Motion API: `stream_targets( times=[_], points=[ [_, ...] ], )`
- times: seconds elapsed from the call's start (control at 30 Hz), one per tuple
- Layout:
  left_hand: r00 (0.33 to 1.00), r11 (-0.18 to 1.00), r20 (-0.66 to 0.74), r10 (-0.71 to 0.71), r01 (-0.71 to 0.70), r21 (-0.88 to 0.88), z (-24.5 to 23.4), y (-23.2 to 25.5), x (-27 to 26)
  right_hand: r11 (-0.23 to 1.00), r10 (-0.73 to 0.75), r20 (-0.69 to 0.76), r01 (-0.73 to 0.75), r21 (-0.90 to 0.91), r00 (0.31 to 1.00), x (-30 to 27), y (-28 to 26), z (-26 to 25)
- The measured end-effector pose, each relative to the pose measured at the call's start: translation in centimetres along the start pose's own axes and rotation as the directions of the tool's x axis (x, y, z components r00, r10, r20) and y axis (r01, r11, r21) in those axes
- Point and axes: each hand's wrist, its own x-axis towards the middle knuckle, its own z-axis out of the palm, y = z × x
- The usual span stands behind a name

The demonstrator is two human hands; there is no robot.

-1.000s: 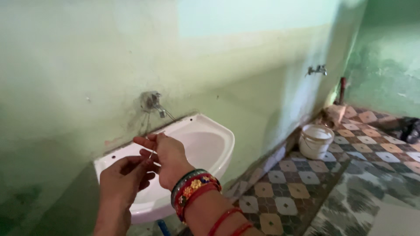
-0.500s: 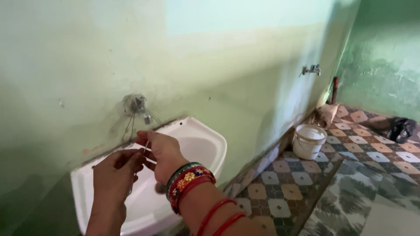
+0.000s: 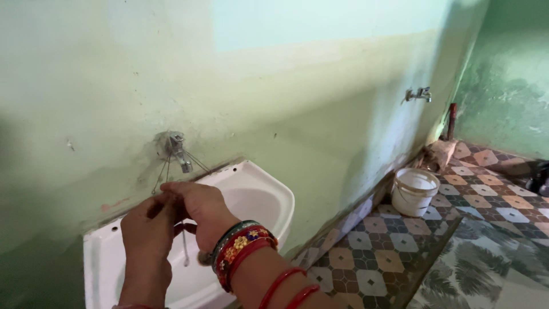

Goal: The person repeatedly picks up small wire pieces, bends them into loops, and hangs them on a wall-mounted faucet above a sink. The person also briefly handles a small orange plastic piece on a nearby stool.

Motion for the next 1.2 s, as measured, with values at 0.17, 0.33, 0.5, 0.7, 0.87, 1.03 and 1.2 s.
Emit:
stream_targets(
  times=[0.17, 0.33, 0.5, 0.7, 0.87, 1.03, 1.2],
  points=[
    [0.998, 0.99, 0.005, -0.067, 0.067, -0.12, 0.3, 0.4, -0.8, 0.999, -0.026, 0.041, 0.025, 0.029, 0.999, 0.5, -0.1, -0.3],
    [0.995, 0.994, 0.054, -0.085, 0.081, 0.068, -0.3, 0.5, -1.3, 0.992, -0.051, 0.004, 0.05, 0.112, 0.999, 0.9, -0.9, -0.7],
    [0.996, 0.995, 0.008, -0.093, 0.092, 0.044, -0.3, 0.3, -1.5, 0.993, -0.025, -0.008, 0.025, 0.118, 1.0, 0.0, -1.6, -0.8],
    [0.999, 0.998, 0.0, 0.053, -0.053, 0.036, 0.5, 2.2, 0.1, 0.991, 0.0, 0.047, -0.006, 0.136, 0.999, -0.1, -0.6, -0.1],
    [0.999, 0.994, 0.034, -0.001, -0.003, 0.113, 0.9, 2.1, -0.4, 0.984, -0.053, 0.049, 0.043, 0.175, 0.997, 0.2, -1.8, -0.7],
    [0.998, 0.984, 0.06, -0.028, 0.017, 0.177, 0.4, 0.8, -1.7, 0.977, -0.046, 0.033, 0.038, 0.209, 0.998, 0.0, -3.3, -1.7],
    [1.0, 0.984, -0.011, 0.006, -0.004, 0.179, 0.4, 0.6, -1.8, 0.99, -0.057, 0.043, 0.051, 0.131, 0.997, -0.1, -3.2, -1.7]
  ],
)
